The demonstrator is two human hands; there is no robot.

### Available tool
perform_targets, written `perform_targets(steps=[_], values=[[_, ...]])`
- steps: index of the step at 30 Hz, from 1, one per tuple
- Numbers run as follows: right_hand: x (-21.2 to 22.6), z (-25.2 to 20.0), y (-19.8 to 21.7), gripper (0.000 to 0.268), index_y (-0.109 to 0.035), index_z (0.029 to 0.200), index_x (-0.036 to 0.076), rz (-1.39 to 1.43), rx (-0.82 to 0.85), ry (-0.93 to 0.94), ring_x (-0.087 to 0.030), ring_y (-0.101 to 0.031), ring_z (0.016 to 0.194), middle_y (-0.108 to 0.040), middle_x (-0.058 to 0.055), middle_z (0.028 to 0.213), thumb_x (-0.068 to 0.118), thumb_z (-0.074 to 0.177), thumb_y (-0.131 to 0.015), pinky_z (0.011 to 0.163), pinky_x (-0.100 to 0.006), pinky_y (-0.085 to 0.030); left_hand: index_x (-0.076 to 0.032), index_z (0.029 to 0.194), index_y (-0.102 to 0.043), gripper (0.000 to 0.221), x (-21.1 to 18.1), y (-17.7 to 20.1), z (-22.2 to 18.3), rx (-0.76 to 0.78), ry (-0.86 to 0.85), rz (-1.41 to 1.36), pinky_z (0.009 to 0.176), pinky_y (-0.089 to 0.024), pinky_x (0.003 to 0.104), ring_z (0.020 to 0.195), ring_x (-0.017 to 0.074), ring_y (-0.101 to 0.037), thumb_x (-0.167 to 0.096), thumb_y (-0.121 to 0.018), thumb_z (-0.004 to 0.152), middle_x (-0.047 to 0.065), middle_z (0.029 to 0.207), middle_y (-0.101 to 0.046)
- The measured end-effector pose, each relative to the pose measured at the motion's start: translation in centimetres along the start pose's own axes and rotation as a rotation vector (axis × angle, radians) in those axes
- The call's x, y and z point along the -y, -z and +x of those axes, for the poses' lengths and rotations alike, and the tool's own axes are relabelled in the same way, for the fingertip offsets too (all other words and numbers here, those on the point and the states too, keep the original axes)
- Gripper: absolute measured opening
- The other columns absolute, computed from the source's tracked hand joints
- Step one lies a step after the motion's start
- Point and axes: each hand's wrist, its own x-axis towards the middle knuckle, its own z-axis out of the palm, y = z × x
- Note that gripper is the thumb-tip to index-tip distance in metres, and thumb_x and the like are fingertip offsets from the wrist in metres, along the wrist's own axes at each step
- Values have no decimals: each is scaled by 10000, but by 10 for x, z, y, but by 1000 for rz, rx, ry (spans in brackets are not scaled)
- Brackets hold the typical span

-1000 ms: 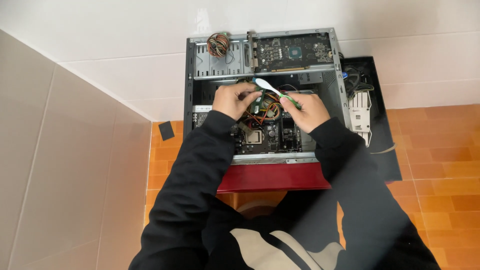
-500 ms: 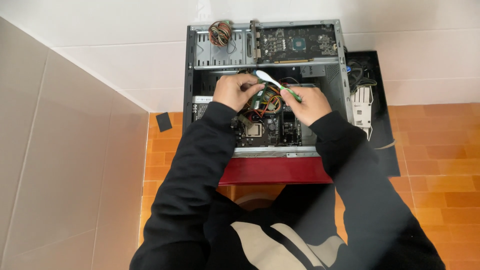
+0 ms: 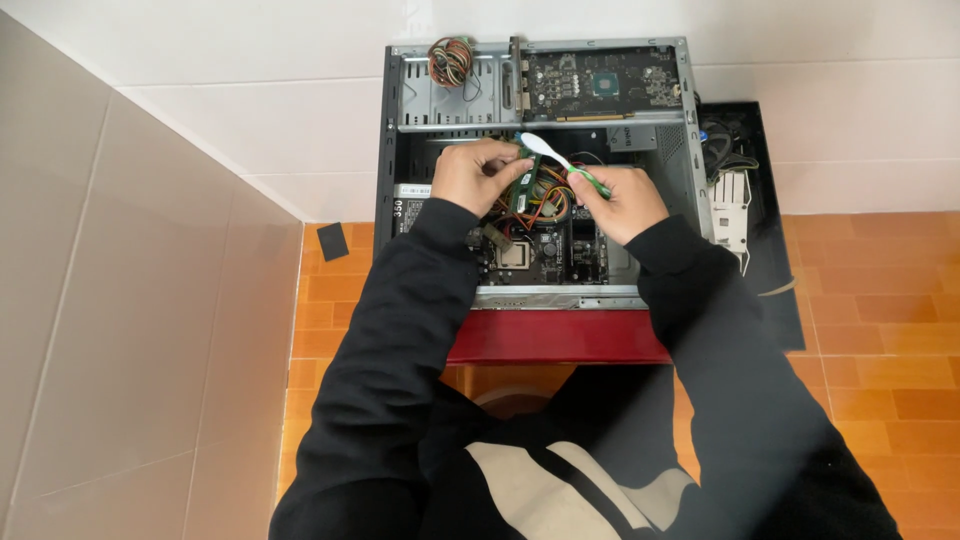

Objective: Cleaning the gold contacts of a RAM module using a toothbrush while working inside a computer case.

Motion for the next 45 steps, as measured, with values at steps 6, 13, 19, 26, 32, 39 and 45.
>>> perform_targets(steps=[6,13,19,26,32,39,45], values=[[-3,0,0,442,-648,729,163,-2,13,-25,-287,-605,576,-561,-88,521,340,1121,-542,623,-368,-467,-161,948,-805,97,-4,4,-1,-11,-20,-37,682,-610,379,761,244,-750,-197,-868,884,31,807,-778],[0,-1,0,430,-632,729,163,-32,-6,-40,-308,-614,587,-561,-96,524,351,1105,-543,623,-384,-470,-169,940,-807,100,2,0,-2,-16,-12,-27,679,-609,373,762,227,-750,-217,-868,877,19,816,-777],[8,-5,0,426,-648,746,164,-17,48,-46,-331,-625,604,-568,-111,534,371,1098,-528,638,-406,-478,-208,949,-817,123,2,0,-2,26,53,20,687,-604,396,782,253,-767,-270,-874,859,7,835,-794],[10,-5,0,455,-624,730,149,-14,50,-74,-304,-602,549,-544,-82,493,383,1104,-511,605,-391,-469,-206,976,-818,144,-10,0,-5,61,101,20,692,-608,390,778,268,-774,-279,-865,860,13,831,-801],[5,-4,-4,461,-607,730,164,-55,60,-86,-336,-609,541,-537,-87,484,405,1108,-498,589,-410,-467,-237,986,-819,122,-3,-1,-6,85,98,33,703,-607,356,776,224,-779,-291,-848,880,-24,821,-800],[3,-6,-6,467,-593,733,154,-41,44,-54,-341,-614,548,-531,-85,485,403,1114,-491,590,-406,-476,-207,976,-816,125,-7,-1,-6,64,87,20,706,-613,394,802,267,-772,-285,-852,886,8,852,-798],[9,-6,-1,455,-641,752,147,-74,8,-59,-352,-621,565,-538,-94,491,393,1111,-509,607,-413,-480,-214,1014,-819,123,-5,0,-6,44,86,-7,725,-613,379,813,247,-766,-273,-843,908,-9,885,-802]])
